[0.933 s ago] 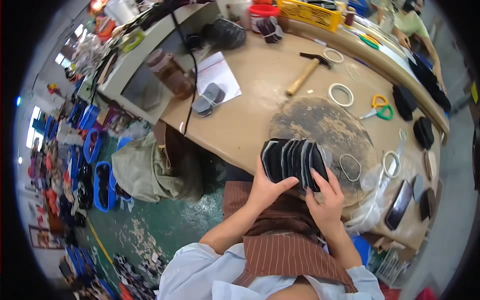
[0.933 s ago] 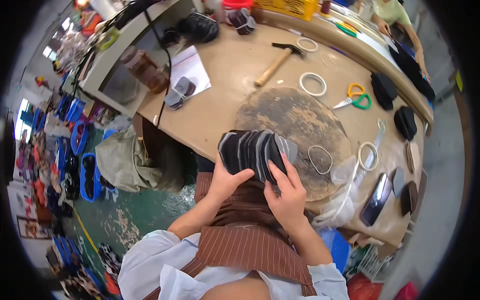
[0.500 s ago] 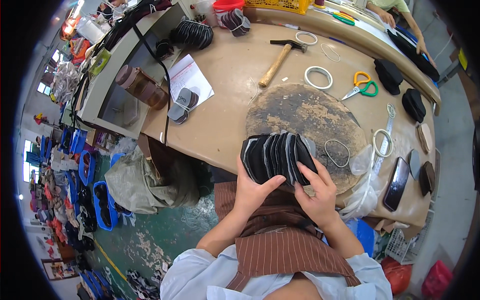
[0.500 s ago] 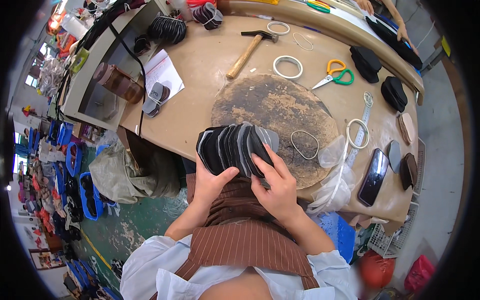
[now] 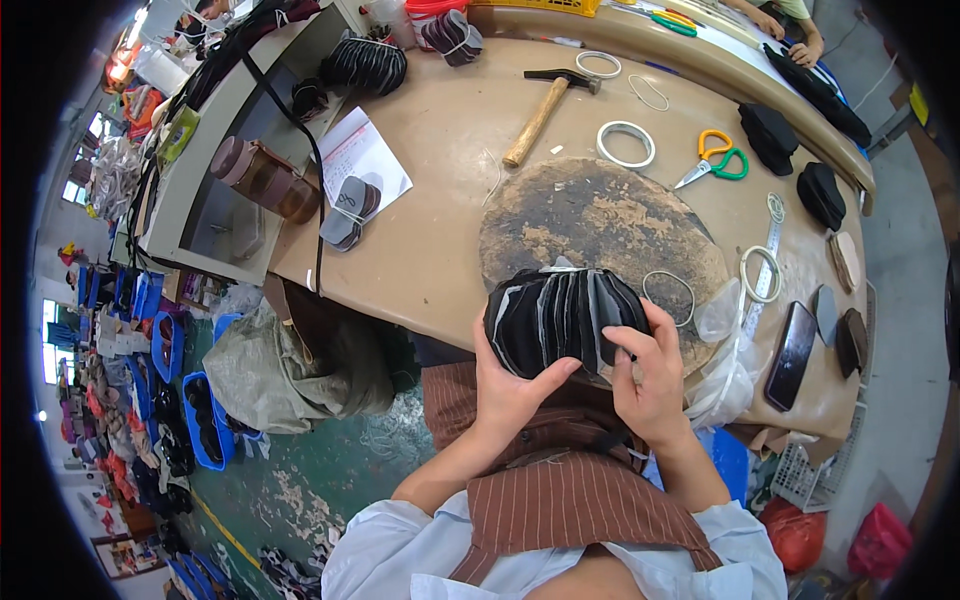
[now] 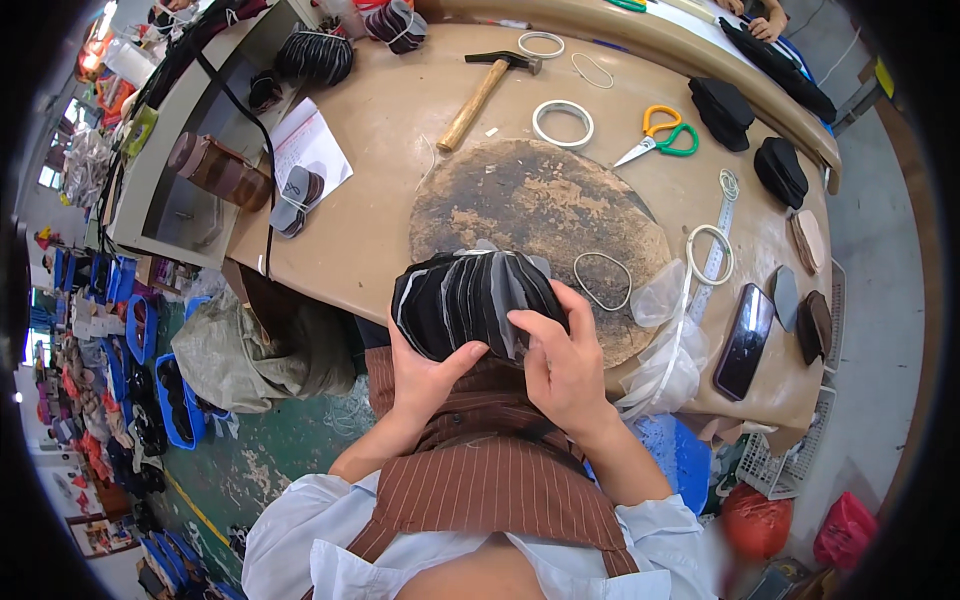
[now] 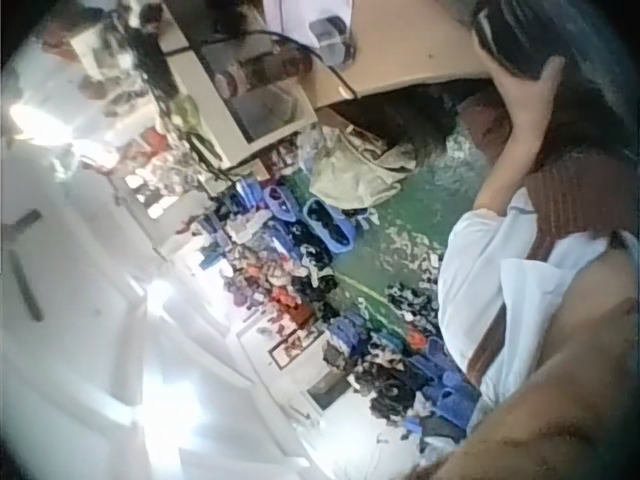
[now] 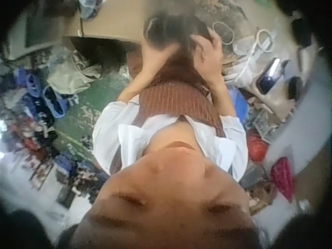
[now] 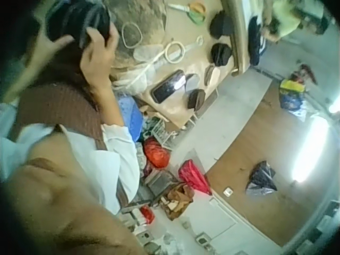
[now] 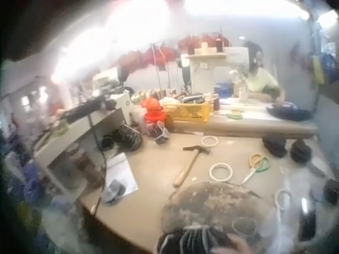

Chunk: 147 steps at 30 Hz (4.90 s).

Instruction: The person assembles shoe components at a workbench in a factory. They pick up black and grey insole-like parts, align them, and secure them together using white adhesive tape. The person handles the parts one by one, wrapping the tape around the edges to bind them, and stacks the finished units on the table.

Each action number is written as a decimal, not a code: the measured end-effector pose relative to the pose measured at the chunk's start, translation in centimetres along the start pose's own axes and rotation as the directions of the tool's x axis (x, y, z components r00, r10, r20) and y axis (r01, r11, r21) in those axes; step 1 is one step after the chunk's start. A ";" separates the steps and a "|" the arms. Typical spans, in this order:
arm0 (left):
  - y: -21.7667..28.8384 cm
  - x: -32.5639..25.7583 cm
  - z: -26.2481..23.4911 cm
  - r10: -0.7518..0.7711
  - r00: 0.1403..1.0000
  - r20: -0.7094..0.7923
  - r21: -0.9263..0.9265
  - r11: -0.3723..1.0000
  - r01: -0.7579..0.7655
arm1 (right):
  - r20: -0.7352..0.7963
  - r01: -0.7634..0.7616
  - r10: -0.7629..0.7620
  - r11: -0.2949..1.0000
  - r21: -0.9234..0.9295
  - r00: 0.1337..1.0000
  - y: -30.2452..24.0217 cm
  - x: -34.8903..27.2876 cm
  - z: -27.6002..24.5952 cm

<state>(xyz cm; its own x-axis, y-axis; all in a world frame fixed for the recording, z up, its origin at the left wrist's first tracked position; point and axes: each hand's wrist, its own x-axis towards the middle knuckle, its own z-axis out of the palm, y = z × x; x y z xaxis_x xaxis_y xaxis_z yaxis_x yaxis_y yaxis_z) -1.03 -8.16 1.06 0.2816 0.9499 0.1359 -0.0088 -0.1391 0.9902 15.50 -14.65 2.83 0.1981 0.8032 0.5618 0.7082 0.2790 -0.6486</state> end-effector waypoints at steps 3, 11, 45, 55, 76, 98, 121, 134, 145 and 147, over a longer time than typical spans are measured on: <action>-0.6 -0.3 0.1 0.059 0.998 0.013 0.077 0.995 -0.060 | 0.043 -0.058 0.059 0.998 -0.028 0.997 0.2 -0.3 -0.2; -1.0 -0.8 0.1 0.031 0.999 0.039 0.049 0.998 -0.033 | 0.048 -0.232 0.229 0.971 0.053 0.972 -1.2 0.1 -1.1; -1.3 -1.0 0.1 0.053 0.997 0.062 0.052 0.997 -0.056 | 0.050 -0.269 0.266 0.960 0.082 0.963 -0.8 -0.3 -0.6; -1.4 -1.0 -0.1 0.050 0.996 0.076 0.077 0.995 -0.056 | 0.054 -0.287 0.282 0.951 0.116 0.958 -0.7 -0.7 -0.5; -1.1 -0.8 0.0 0.040 0.997 0.071 0.059 0.997 -0.044 | 0.043 -0.245 0.242 0.967 0.076 0.969 -0.8 -0.4 -0.4; 0.2 -0.1 -0.3 0.016 0.995 0.101 0.104 0.994 -0.026 | -0.047 -0.172 0.172 0.985 0.002 0.984 -0.6 -0.1 1.2; -0.5 0.5 -1.0 0.058 0.997 0.050 0.130 0.989 -0.064 | -0.059 -0.214 0.212 0.977 -0.020 0.975 -2.4 1.5 0.4; -1.1 0.0 -0.8 0.040 0.999 -0.016 0.060 0.997 -0.039 | -0.009 -0.247 0.251 0.955 0.163 0.968 -1.1 0.3 -0.1; -1.0 -0.5 -0.5 0.117 0.993 0.014 0.218 0.969 -0.118 | -0.037 -0.202 0.209 0.969 0.143 0.977 -0.8 -0.7 0.5; -0.7 -0.5 -0.3 0.101 0.995 0.016 0.179 0.979 -0.102 | -0.014 -0.208 0.213 0.965 0.158 0.977 -0.7 -0.7 0.2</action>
<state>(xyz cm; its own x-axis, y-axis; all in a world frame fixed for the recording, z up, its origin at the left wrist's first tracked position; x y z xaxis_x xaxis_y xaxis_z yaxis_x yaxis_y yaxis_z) -1.44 -8.46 0.32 0.2949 0.9263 0.2345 0.1344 -0.2831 0.9496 14.68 -15.29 2.80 0.3540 0.8367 0.4180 0.5355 0.1851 -0.8240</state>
